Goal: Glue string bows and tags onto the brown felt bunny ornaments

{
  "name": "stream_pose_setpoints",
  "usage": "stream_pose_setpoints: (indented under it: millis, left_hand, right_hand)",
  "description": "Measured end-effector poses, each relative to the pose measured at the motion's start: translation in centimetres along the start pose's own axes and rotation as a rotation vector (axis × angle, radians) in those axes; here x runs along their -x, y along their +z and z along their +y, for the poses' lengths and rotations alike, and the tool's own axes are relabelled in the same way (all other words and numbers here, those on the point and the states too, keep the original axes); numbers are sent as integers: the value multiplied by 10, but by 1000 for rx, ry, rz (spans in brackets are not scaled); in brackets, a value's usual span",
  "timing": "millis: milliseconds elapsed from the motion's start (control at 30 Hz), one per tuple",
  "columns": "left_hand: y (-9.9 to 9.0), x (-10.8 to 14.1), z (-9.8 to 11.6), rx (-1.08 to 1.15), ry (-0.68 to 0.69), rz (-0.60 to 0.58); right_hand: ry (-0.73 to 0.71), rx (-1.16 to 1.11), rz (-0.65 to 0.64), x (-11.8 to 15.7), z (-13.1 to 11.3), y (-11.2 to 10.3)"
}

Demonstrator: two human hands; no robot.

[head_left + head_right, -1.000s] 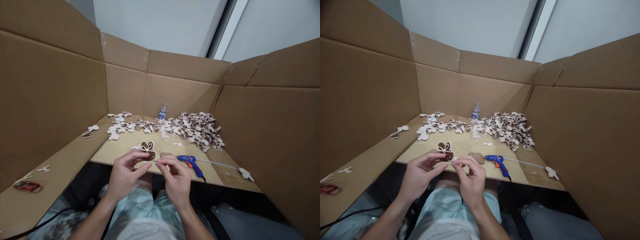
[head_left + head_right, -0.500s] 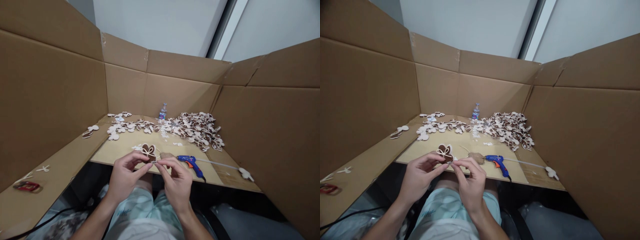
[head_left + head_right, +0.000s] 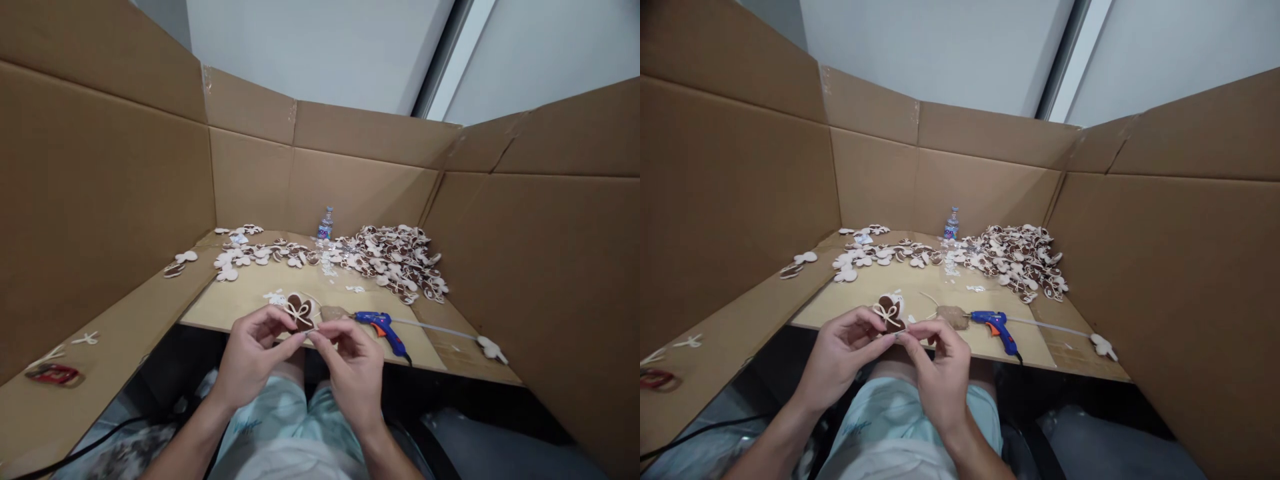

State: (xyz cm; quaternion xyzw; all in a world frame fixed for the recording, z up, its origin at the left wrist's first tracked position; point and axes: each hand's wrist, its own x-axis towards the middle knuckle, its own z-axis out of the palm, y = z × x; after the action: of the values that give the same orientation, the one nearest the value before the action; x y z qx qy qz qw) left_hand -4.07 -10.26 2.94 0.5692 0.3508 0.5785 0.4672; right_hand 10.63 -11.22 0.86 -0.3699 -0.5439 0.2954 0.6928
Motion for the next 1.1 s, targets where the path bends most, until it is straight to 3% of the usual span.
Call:
stream_pose_setpoints:
  millis: [167,333,533,867,1100]
  left_hand:
    - [-3,-2,-4,77,-51,-73]
    - [-4,-6,-8,48,-80,-144]
    - [-3,-6,-8,45,-106,-226]
    - [-4,-11,-12,12,-157,-290]
    - [-8,-14,-14,52,-225,-347]
  right_hand:
    - [236,-269,-149,-6,5,-2]
    - [294,-381,-293,-12,13,-10]
    - [288,-313,-300,-16,18,-15]
    - [458,-665,-423,-18,34,-15]
    - [489,-758,-406,-15,45,-14]
